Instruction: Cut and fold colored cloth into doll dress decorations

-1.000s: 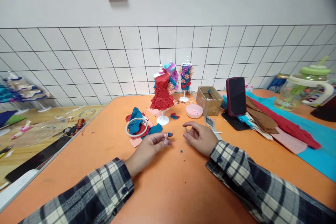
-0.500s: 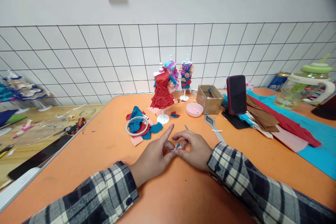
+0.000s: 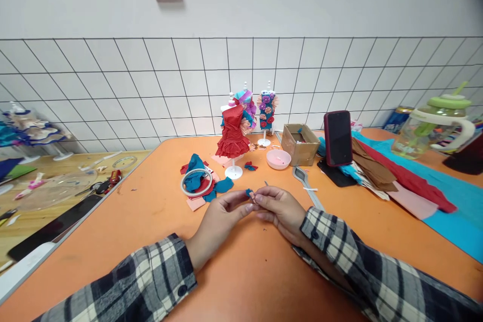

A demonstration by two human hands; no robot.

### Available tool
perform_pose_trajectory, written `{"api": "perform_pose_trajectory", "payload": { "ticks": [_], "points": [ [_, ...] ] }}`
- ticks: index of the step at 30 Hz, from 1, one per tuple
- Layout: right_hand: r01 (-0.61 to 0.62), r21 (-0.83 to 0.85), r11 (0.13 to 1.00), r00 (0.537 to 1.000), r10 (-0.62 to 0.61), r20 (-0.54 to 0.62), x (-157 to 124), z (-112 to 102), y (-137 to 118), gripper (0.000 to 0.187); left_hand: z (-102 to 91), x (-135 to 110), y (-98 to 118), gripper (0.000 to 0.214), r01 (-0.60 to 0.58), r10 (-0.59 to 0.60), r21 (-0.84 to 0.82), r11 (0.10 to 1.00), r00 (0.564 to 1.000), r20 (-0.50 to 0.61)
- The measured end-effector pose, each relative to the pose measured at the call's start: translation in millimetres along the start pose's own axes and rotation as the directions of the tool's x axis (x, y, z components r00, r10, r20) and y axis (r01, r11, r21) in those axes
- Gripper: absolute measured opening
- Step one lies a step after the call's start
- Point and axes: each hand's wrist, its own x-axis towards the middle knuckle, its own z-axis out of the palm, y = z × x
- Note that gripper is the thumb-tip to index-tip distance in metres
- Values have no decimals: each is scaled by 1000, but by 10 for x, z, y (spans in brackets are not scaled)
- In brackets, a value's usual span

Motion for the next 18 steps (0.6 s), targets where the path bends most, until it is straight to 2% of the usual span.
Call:
{"api": "perform_pose_trajectory", "payload": {
  "ticks": [2,4,6,8,10,12,15,16,18],
  "points": [
    [-8,26,1000,1000,8,-3,-30,62,35,38,45,-23,3,32,10,-10,-30,1000,999,32],
    [-2,-4,1000,1000,2,-16,-48,102,62,39,64,-42,2,29,7,-6,-39,999,1000,19],
    [-2,-100,995,1000,1,-7,-49,109,73,38,54,-46,-3,27,5,-5,-34,999,1000,-16],
    [-1,-283,959,1000,3,6,-43,86,68,32,25,-34,-9,25,3,-3,3,1000,997,-74],
    [64,-501,863,997,-75,-1,-42,43,44,24,-7,-15,-11,24,9,0,71,997,992,-129],
    [212,-658,722,969,-240,49,-50,-6,1,22,-29,2,-11,23,23,-6,138,990,992,-129],
    [460,-740,490,869,-418,264,-63,-69,-76,47,-37,6,-11,20,27,-21,202,979,999,-35],
    [509,-746,429,841,-434,323,-62,-85,-95,44,-35,2,-11,20,19,-19,218,976,1000,-1],
    [555,-752,356,806,-454,379,-50,-111,-113,26,-30,-10,-10,20,-9,-4,253,968,999,51]
  ]
}}
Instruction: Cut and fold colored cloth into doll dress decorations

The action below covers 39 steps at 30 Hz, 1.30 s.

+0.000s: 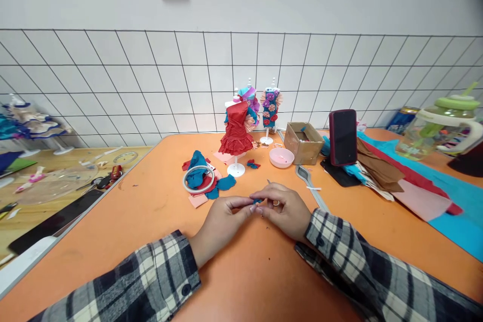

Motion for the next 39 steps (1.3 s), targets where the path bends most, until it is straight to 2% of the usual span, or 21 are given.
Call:
{"api": "perform_pose_trajectory", "payload": {
  "ticks": [2,6,8,10,11,13,15,18,21,26,33,36,39],
  "points": [
    [13,-9,1000,1000,-13,-25,8,0,28,13,1,-11,9,20,-26,25,54,998,999,28],
    [-16,0,1000,1000,16,-17,20,2,78,8,-28,-8,28,18,-101,91,171,980,994,67],
    [-66,-38,997,998,67,8,33,-44,95,16,-62,9,18,17,-94,86,174,980,995,56],
    [-121,-191,974,992,123,0,53,-130,111,30,-113,38,-15,17,-47,46,132,990,999,11],
    [-145,-306,941,988,152,-2,62,-180,118,31,-142,57,-37,18,-23,26,104,994,999,-22],
    [-181,-529,829,973,228,24,75,-267,128,22,-200,97,-85,21,8,-5,43,999,996,-87],
    [-208,-670,713,942,331,61,78,-307,130,22,-242,132,-124,24,36,-37,-12,999,991,-126],
    [-207,-784,585,892,442,94,73,-283,128,26,-254,154,-143,26,73,-83,-75,994,987,-135],
    [-164,-840,516,857,497,138,78,-254,138,24,-230,142,-123,27,81,-93,-106,991,989,-112],
    [-149,-850,505,830,532,170,87,-298,148,20,-227,113,-108,24,86,-102,-209,974,993,-63],
    [-193,-843,502,816,560,147,60,-260,53,30,-240,104,-122,20,87,-106,-308,947,993,-47],
    [-228,-819,526,827,549,123,63,-230,55,28,-236,97,-105,19,85,-106,-303,949,993,-53],
    [-248,-754,609,858,499,121,85,-210,107,24,-229,91,-94,16,79,-103,-312,947,993,-62]
  ]
}}
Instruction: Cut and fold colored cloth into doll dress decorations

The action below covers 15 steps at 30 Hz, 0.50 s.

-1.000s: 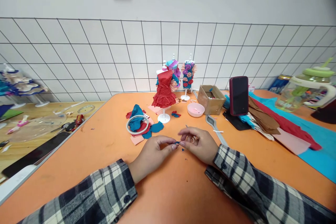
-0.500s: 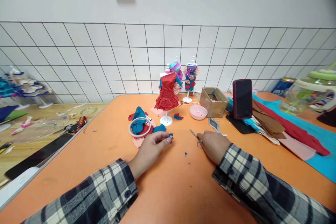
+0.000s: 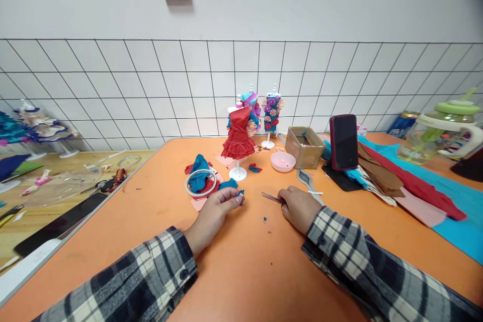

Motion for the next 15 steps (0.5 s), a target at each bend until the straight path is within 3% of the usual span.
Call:
{"api": "perform_pose_trajectory", "payload": {
  "ticks": [3,5,8,10,15],
  "points": [
    [67,125,990,997,-61,-52,50,58,30,18,6,0,-2,17,4,-5,-25,1000,1000,-18],
    [95,332,938,995,-75,-72,64,111,39,15,7,2,-7,18,6,-7,-30,1000,1000,-24],
    [46,707,706,994,-104,39,39,166,1,17,11,-4,-7,19,-5,5,-10,1000,1000,-13],
    [34,782,622,978,-180,101,-10,154,-59,18,21,-19,4,20,-15,15,13,1000,1000,11],
    [199,676,710,934,-346,89,-160,8,-202,24,72,-73,48,22,-5,0,50,999,995,98]
  ]
}}
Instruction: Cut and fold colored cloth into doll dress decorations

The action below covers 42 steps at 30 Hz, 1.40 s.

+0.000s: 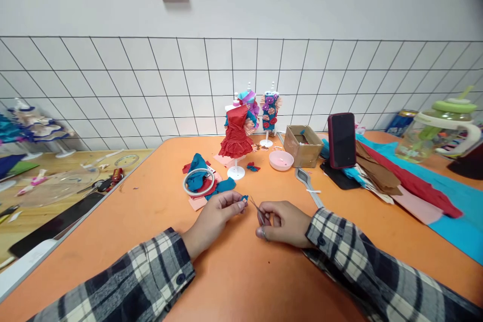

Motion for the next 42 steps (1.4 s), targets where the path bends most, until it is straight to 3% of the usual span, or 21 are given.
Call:
{"api": "perform_pose_trajectory", "payload": {
  "ticks": [8,15,19,22,31,36,42],
  "points": [
    [78,-124,989,996,-73,50,-34,7,-35,28,29,-29,8,24,1,-7,87,996,998,66],
    [95,-52,994,994,-91,63,-51,9,-28,23,2,-16,-12,20,-14,5,123,992,997,74],
    [71,-17,997,996,-70,58,-32,5,2,17,-27,1,-23,18,24,-26,39,999,998,54],
    [67,1,998,996,-67,61,-19,11,34,13,-46,12,-31,17,57,-55,-11,998,993,103],
    [41,96,995,990,-53,133,-11,-8,102,15,-73,33,-28,19,70,-76,34,997,973,218],
    [46,120,992,986,-64,152,-14,-20,96,25,-50,26,14,18,115,-122,45,992,967,225],
    [35,84,996,990,-46,134,-25,-42,76,20,-51,30,9,15,107,-112,35,994,972,206]
  ]
}}
